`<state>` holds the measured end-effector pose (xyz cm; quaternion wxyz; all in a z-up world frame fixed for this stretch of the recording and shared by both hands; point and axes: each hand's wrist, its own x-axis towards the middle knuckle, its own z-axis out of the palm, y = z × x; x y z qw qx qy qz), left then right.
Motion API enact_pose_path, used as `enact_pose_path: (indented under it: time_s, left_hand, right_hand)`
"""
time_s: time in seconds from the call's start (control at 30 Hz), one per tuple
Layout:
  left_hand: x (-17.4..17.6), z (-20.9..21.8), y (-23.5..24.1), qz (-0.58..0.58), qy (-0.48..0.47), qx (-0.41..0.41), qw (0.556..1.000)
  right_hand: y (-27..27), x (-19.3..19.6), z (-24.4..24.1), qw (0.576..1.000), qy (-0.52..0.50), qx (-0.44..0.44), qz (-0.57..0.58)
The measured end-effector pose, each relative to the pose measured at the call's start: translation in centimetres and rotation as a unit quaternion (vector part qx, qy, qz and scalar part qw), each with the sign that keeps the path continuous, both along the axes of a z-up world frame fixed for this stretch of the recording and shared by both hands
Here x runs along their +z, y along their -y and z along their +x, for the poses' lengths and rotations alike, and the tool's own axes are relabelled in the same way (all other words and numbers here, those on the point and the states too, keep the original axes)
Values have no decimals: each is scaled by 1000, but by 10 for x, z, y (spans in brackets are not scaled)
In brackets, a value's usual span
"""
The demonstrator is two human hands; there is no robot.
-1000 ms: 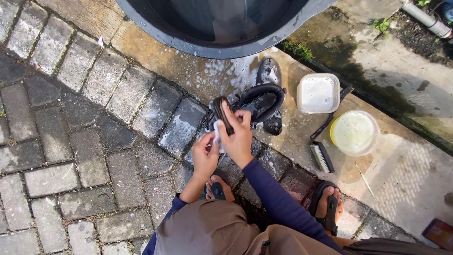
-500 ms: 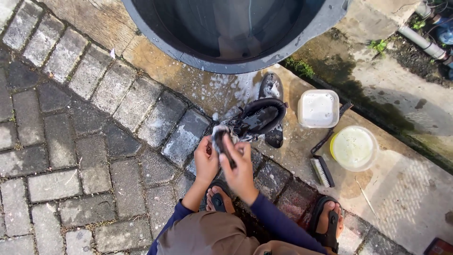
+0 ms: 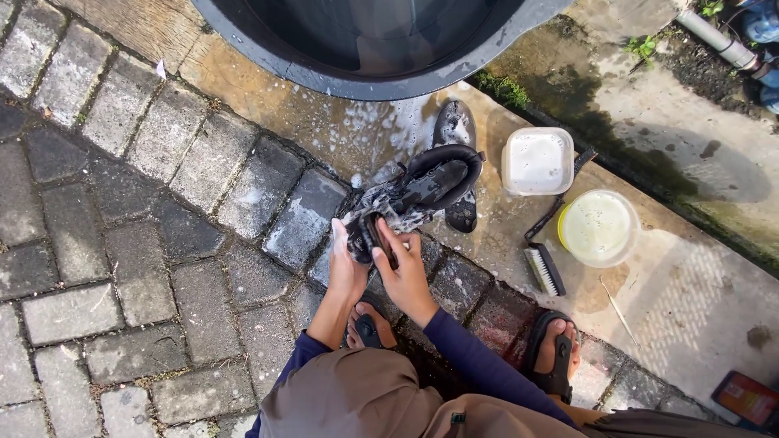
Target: The person scrubs a black shoe with a brush and soapy water, repeatedly dipping the brush into a container of soap and scrubbing the shoe's upper and sole. The shoe remains soapy throughout the clip.
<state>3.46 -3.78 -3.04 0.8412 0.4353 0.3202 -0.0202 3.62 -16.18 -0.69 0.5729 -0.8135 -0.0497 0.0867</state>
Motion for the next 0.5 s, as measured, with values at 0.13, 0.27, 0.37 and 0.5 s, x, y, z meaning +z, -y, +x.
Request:
enact_pose_path:
  time_s: [0.13, 0.27, 0.37, 0.5]
  left_hand:
    - [-69, -6, 3, -164, -90, 72, 980]
    - [-1, 12, 7, -242, -99, 57, 963]
    - [21, 10, 12, -209, -88, 123, 966]
    - [17, 6, 14, -193, -116, 159, 961]
  right_hand:
    - [-1, 13, -1, 998, 15, 46, -27]
    - [15, -36, 37, 989, 69, -5, -133]
    - [-6, 24, 6, 999, -35, 22, -12]
    - [3, -8, 12, 999, -41, 24, -1]
